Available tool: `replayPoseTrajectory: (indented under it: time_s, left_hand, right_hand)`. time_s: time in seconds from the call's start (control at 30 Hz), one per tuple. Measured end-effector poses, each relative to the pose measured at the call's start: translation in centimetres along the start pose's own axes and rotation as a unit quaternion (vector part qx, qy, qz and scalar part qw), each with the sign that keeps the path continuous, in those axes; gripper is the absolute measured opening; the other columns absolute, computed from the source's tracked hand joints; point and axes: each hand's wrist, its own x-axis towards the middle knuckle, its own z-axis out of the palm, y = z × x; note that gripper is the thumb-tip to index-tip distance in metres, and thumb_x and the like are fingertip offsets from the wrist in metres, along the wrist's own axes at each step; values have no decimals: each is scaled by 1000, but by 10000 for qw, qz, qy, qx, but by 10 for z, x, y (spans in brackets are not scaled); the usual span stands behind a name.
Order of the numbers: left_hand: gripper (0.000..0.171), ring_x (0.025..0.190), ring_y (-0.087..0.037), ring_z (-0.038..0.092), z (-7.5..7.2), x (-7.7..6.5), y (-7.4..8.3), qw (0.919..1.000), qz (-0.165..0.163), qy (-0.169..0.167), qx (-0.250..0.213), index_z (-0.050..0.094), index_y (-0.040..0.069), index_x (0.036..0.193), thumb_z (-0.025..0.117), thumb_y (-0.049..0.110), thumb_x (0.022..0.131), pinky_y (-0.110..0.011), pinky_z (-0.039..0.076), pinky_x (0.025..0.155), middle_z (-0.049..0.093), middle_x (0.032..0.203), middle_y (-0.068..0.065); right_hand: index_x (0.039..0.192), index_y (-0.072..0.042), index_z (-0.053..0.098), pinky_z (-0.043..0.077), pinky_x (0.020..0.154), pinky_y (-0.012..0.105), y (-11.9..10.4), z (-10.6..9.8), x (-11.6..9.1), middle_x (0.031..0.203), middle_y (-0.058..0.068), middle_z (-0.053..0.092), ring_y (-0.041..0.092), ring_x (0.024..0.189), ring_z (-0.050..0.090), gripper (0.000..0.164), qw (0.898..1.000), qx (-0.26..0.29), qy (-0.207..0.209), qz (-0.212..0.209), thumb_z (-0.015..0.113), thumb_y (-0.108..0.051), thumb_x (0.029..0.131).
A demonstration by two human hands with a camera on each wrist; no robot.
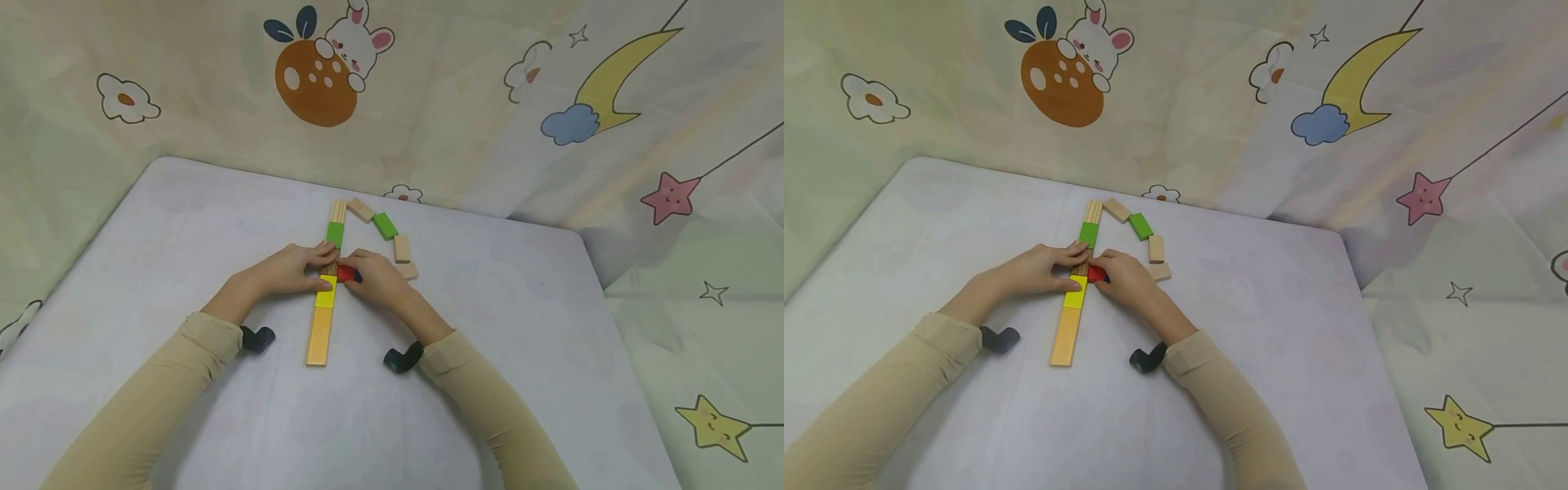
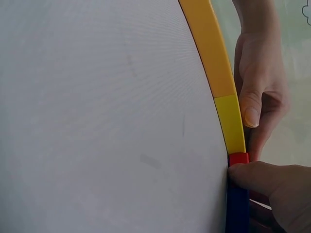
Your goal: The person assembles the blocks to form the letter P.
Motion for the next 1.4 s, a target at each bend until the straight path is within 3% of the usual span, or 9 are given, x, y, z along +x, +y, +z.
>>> replayPoseTrajectory:
  time_s: [0.23,0.33,0.43,0.5,0.57,0.8,1.4]
  left_hand:
    - [75,144,-25,26,1,0,1,10000,-41,-25,38,41,18,144,64,55,83,-48,30,114,25,156,1]
    - [75,144,-24,25,1,0,1,10000,-40,-55,62,41,19,144,64,56,83,-47,30,114,24,156,2]
    - [75,144,-23,25,1,1,1,9999,-66,-45,81,41,20,144,65,56,82,-46,29,115,25,156,3]
    - [76,144,-23,25,0,0,1,9999,-106,-43,97,41,20,144,66,56,82,-46,29,115,25,156,3]
    - [76,145,-22,24,0,0,0,9998,-169,-26,94,41,20,144,67,55,81,-46,29,115,25,156,3]
    - [77,145,-23,23,0,-1,-3,9998,-167,-47,20,40,20,144,66,56,82,-47,28,115,24,157,3]
    - [76,145,-24,23,0,1,2,9999,-147,-43,50,40,19,144,66,54,82,-47,28,115,25,157,2]
  right_hand:
    - [139,-22,50,50,96,29,3,-4,-8,128,-1,58,13,110,57,55,9997,84,67,220,67,-35,89]
    - [140,-24,48,49,98,32,13,-10,-21,130,-1,55,14,115,55,57,9954,232,653,667,66,-38,88]
    - [136,-19,52,50,97,33,29,-15,-39,126,3,56,17,113,56,55,9797,397,1516,1254,70,-35,86]
    - [134,-14,54,51,93,34,40,-15,-49,122,7,57,20,109,58,56,9691,440,1823,1601,72,-35,85]
    - [133,-11,54,52,91,36,49,-13,-56,120,10,57,23,107,59,59,9635,399,1801,1941,72,-38,83]
    - [133,-7,50,52,91,39,56,1,-58,117,11,60,25,104,59,76,9547,285,1007,2784,69,-57,78]
    - [138,-8,42,50,95,40,54,-2,-60,122,11,63,25,111,59,78,9552,330,935,2787,71,-50,78]
